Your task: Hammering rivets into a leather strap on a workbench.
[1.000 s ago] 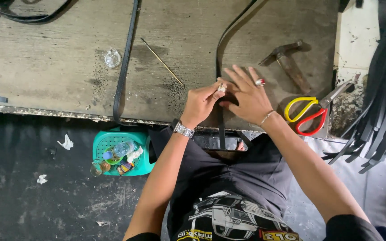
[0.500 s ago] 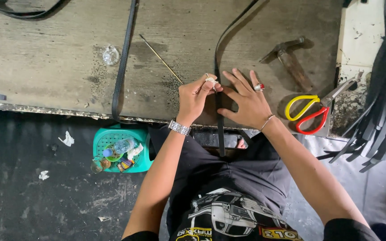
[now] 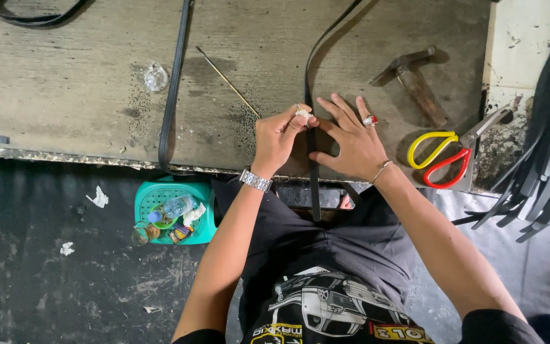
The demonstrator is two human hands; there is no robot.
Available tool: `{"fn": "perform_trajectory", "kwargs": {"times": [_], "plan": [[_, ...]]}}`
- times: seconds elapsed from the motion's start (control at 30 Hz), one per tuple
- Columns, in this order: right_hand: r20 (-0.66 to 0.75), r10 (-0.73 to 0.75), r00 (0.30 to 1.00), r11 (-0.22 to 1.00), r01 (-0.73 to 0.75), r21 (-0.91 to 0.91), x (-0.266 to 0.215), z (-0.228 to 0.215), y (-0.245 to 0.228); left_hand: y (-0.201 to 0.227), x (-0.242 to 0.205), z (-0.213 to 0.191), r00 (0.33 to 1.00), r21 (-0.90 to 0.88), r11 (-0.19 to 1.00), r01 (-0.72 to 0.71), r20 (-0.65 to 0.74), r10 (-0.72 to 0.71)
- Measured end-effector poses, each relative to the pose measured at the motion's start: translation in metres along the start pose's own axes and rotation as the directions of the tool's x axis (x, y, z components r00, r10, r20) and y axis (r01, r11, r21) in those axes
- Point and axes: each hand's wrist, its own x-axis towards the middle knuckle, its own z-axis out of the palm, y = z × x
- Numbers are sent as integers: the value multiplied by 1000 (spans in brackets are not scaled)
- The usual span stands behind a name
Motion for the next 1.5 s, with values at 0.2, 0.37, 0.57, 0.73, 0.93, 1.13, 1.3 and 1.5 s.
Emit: {"fn": "perform_trajectory", "kwargs": {"times": [0.2, 0.37, 0.57, 0.73, 0.93, 1.13, 1.3, 1.5], "plan": [[6, -2, 1000, 1000, 2, -4, 0, 0, 0, 6, 1, 0, 1000, 52, 998, -20, 8, 20], [7, 3, 1000, 1000, -3, 0, 0, -2, -1, 2, 0, 0, 999, 52, 998, -36, 9, 36], [15, 2, 1000, 1000, -2, -6, 1, -2, -1, 8, 1, -1, 997, 120, 991, -66, 34, 62], [14, 0, 1000, 1000, 0, -20, 0, -1, -1, 8, 2, 0, 998, 102, 993, -54, 28, 52], [10, 7, 1000, 1000, -7, -24, 0, 1, -1, 6, 1, 0, 996, 145, 986, -77, 48, 71], [22, 21, 1000, 1000, -21, -23, -1, -1, -1, 4, 0, 1, 998, 116, 992, -49, 34, 46], [18, 16, 1000, 1000, -15, -18, -1, -1, -1, 5, 0, 1, 999, 88, 996, -29, 27, 27], [16, 15, 1000, 1000, -14, -22, -1, 1, 0, 6, 1, 2, 999, 101, 994, -47, 27, 45]]}}
